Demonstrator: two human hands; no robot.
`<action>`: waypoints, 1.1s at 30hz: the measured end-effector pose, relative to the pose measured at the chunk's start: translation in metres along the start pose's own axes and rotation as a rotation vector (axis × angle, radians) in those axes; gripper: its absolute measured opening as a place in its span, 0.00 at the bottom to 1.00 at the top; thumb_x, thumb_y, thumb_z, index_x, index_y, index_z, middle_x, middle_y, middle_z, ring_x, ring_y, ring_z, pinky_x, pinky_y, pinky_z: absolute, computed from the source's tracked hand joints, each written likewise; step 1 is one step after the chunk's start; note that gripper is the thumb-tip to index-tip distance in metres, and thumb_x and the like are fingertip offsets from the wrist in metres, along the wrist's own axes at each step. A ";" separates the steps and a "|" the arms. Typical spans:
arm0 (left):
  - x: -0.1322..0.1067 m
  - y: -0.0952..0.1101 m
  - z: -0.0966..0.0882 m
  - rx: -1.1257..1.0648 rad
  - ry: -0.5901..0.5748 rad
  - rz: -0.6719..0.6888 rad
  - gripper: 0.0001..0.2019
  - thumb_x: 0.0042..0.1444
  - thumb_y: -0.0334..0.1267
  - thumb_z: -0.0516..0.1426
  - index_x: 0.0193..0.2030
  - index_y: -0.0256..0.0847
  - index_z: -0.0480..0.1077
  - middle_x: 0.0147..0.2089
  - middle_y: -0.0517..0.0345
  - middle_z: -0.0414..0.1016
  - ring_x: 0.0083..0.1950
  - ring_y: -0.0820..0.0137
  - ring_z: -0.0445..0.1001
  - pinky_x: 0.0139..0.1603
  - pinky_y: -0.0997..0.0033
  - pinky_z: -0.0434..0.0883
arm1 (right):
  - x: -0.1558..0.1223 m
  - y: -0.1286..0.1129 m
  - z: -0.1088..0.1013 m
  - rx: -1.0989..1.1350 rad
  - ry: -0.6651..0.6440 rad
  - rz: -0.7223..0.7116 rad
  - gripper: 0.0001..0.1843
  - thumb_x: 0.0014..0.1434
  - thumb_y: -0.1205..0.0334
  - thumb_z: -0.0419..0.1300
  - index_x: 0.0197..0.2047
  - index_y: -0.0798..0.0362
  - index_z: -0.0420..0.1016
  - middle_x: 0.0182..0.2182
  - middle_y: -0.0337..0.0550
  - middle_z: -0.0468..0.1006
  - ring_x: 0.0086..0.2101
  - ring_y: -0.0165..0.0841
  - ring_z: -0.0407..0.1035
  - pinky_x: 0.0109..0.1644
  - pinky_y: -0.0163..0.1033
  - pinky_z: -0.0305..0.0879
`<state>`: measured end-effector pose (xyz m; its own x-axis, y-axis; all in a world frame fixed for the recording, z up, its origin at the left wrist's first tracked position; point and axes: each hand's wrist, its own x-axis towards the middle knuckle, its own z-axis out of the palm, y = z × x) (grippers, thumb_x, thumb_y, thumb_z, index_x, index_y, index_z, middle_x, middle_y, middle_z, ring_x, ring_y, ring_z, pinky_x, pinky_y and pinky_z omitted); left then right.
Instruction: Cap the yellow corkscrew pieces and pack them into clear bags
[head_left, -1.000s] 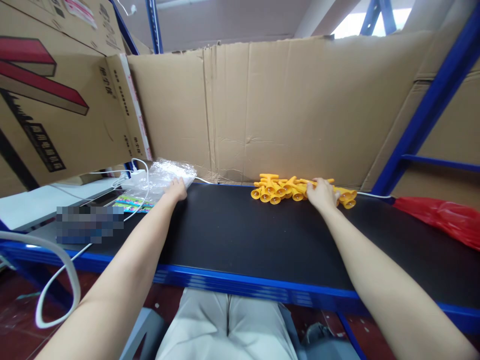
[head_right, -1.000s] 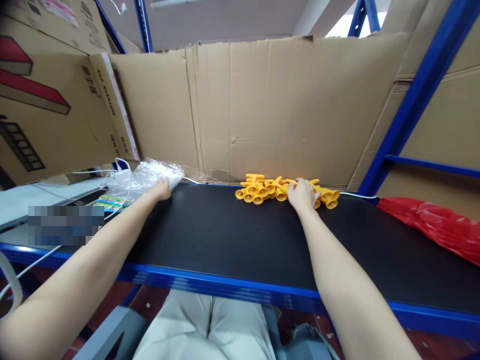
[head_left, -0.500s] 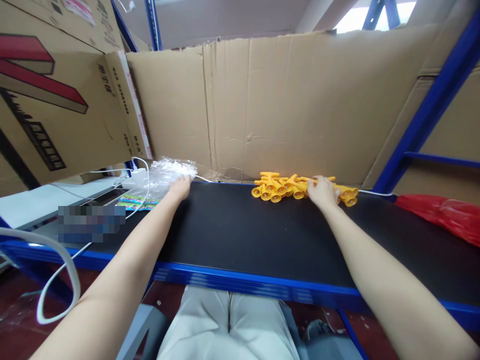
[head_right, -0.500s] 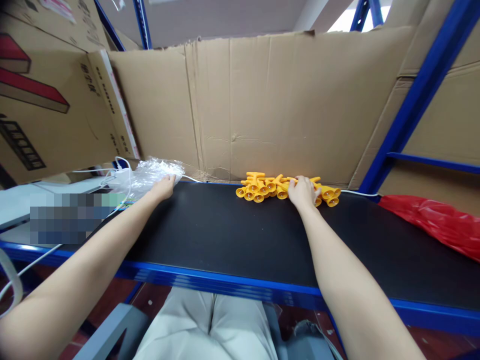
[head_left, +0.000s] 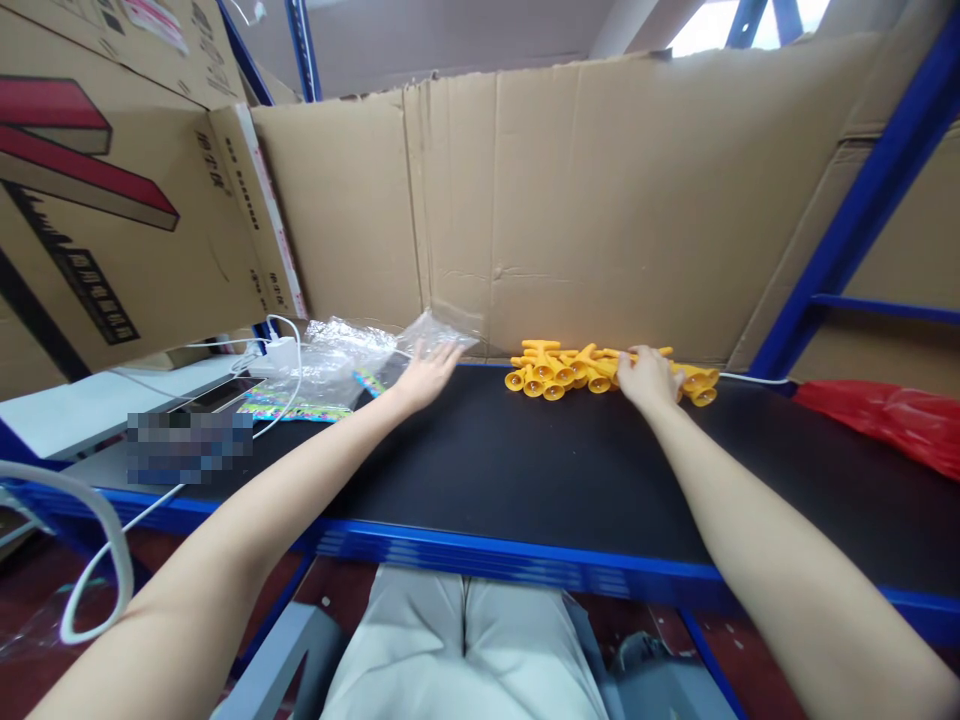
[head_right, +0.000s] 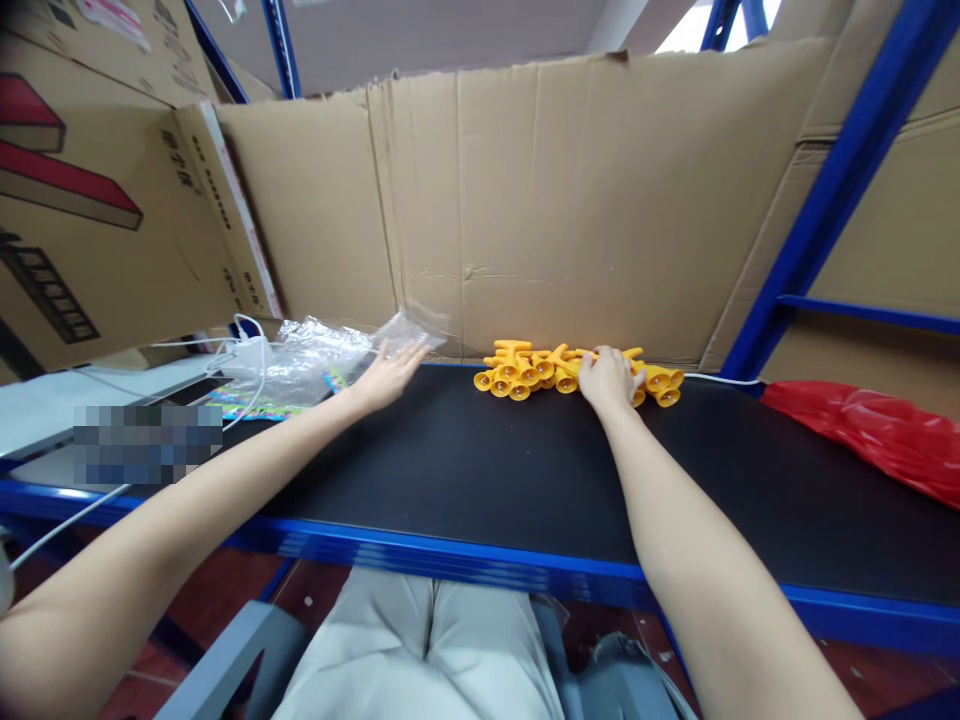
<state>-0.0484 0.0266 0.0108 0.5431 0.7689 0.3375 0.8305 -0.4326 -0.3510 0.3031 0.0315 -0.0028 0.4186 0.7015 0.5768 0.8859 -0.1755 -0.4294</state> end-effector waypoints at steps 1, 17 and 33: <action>0.001 0.008 -0.003 -0.024 -0.004 0.101 0.32 0.53 0.21 0.37 0.66 0.38 0.37 0.67 0.49 0.42 0.67 0.67 0.40 0.63 0.49 0.35 | 0.000 0.000 0.000 0.004 0.002 -0.004 0.18 0.57 0.59 0.44 0.45 0.56 0.69 0.46 0.55 0.69 0.47 0.45 0.60 0.52 0.57 0.45; -0.007 0.003 0.021 -0.351 -0.349 0.054 0.33 0.45 0.23 0.44 0.62 0.41 0.54 0.64 0.58 0.52 0.63 0.70 0.55 0.61 0.69 0.54 | -0.039 -0.075 -0.006 0.030 0.050 -0.756 0.18 0.61 0.62 0.41 0.48 0.54 0.67 0.49 0.49 0.70 0.50 0.38 0.60 0.59 0.54 0.30; -0.017 -0.009 0.023 -0.432 -0.324 -0.218 0.30 0.59 0.55 0.29 0.58 0.52 0.60 0.68 0.61 0.36 0.67 0.55 0.35 0.58 0.35 0.37 | -0.054 -0.127 0.030 -0.429 -0.290 -0.743 0.22 0.57 0.51 0.48 0.44 0.59 0.70 0.41 0.57 0.74 0.41 0.46 0.66 0.49 0.53 0.46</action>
<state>-0.0681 0.0284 -0.0116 0.3449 0.9371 0.0532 0.9310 -0.3487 0.1080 0.1620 0.0364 -0.0005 -0.3058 0.8733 0.3792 0.9306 0.1899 0.3130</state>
